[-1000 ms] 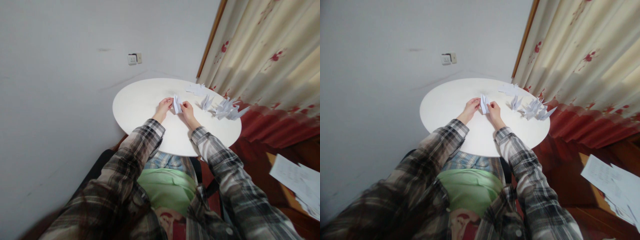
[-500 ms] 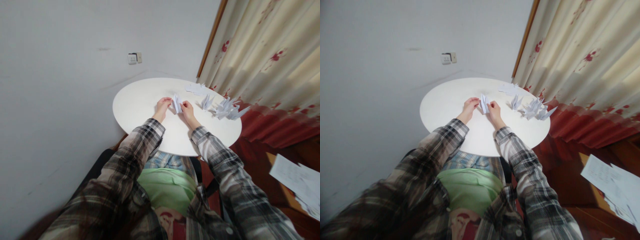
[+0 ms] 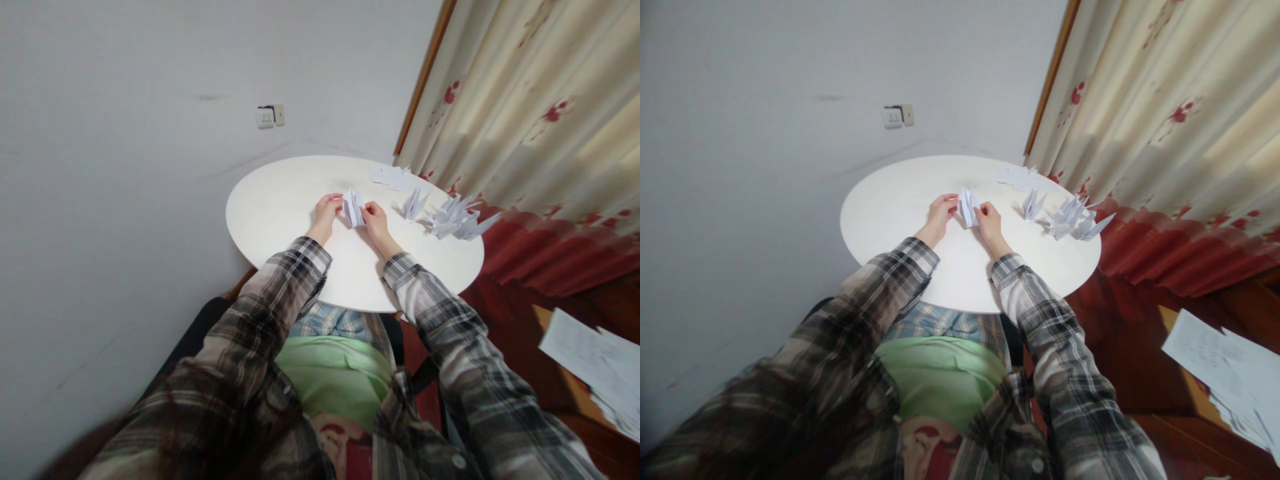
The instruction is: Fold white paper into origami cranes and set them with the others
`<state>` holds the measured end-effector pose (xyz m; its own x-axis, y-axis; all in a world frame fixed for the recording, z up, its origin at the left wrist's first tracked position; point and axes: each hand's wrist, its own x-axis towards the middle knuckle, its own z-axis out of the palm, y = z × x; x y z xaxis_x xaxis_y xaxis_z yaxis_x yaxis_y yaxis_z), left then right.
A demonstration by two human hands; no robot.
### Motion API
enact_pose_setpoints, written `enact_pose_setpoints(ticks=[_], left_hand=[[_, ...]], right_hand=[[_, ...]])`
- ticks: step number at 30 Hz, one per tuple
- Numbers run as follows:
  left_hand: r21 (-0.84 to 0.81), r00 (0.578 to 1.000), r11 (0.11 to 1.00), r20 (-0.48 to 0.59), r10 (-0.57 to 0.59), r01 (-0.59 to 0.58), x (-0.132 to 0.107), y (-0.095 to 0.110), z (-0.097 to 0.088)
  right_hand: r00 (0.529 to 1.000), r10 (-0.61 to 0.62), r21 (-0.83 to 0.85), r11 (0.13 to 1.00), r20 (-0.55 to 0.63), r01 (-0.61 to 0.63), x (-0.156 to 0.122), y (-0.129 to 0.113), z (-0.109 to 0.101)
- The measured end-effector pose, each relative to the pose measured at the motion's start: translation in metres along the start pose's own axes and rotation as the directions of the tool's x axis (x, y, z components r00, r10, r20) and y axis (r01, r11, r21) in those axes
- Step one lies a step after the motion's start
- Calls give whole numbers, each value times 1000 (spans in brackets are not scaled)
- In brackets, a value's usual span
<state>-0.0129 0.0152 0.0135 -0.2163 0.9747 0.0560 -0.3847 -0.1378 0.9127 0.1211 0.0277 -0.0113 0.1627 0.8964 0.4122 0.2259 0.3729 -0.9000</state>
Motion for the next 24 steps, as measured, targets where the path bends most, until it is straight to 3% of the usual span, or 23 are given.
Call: enact_pose_setpoints(ticks=[4,15,24], left_hand=[[-8,997,1000,77,-18,19,-2,-1,1],[-40,993,998,113,-36,41,-1,-3,1],[-20,975,998,217,-51,56,-6,-2,5]], right_hand=[[1000,10,4,1000,-4,-10,-1,-1,-1],[1000,7,-20,1000,-2,-7,-1,-1,-1],[1000,-9,-21,1000,-25,8,-1,-1,-2]])
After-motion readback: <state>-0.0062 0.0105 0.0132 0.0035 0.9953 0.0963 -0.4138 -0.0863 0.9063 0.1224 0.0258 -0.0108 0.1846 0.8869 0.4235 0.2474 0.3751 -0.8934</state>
